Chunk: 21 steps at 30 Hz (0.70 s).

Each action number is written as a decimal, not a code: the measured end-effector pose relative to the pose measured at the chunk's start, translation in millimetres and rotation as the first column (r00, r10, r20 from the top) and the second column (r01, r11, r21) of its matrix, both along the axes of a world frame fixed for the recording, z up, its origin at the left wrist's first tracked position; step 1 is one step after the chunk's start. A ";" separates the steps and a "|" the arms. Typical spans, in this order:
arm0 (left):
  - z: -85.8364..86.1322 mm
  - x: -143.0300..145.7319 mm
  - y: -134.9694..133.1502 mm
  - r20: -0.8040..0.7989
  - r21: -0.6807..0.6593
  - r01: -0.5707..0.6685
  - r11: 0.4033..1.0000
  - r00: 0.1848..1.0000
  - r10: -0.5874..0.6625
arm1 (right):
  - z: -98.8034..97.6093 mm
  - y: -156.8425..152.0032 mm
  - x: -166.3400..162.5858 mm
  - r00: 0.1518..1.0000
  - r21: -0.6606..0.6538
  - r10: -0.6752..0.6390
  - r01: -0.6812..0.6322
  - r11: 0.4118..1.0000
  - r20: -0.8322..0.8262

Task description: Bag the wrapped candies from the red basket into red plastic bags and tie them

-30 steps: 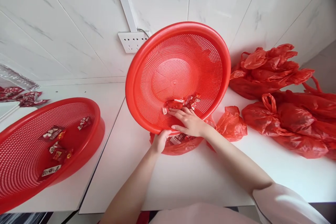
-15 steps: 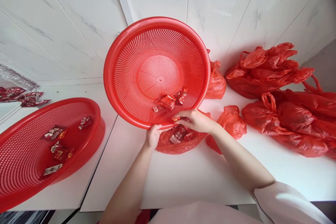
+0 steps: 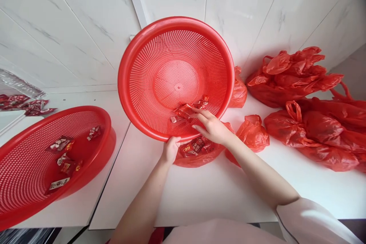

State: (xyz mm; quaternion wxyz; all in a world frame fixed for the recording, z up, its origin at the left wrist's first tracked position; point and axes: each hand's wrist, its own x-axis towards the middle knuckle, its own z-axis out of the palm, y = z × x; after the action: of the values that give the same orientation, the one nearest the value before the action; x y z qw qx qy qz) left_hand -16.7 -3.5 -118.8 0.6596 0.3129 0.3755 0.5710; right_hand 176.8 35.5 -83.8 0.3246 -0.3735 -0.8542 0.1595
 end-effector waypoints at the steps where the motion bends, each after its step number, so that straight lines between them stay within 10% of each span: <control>1: -0.9 1.9 -1.8 -0.012 -0.003 0.016 1.000 1.000 -0.016 | -4.4 1.4 -1.0 0.999 0.003 -0.021 0.021 1.000 0.031; 10: -2.4 15.1 -9.1 -0.013 -0.063 0.072 0.995 0.997 -0.073 | -19.0 -0.8 -12.5 0.976 -0.038 -0.074 0.083 0.996 0.207; 21: -5.2 4.7 -0.6 0.003 -0.042 0.030 0.999 1.000 -0.030 | -7.7 6.6 -0.4 0.995 -0.131 0.013 -0.025 0.991 -0.099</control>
State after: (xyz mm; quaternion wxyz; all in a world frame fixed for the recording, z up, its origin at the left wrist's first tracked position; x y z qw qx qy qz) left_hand -12.0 -4.1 -124.0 0.6749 0.3038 0.3819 0.5535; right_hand 176.4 42.1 -91.5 0.3390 -0.3777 -0.8284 0.2368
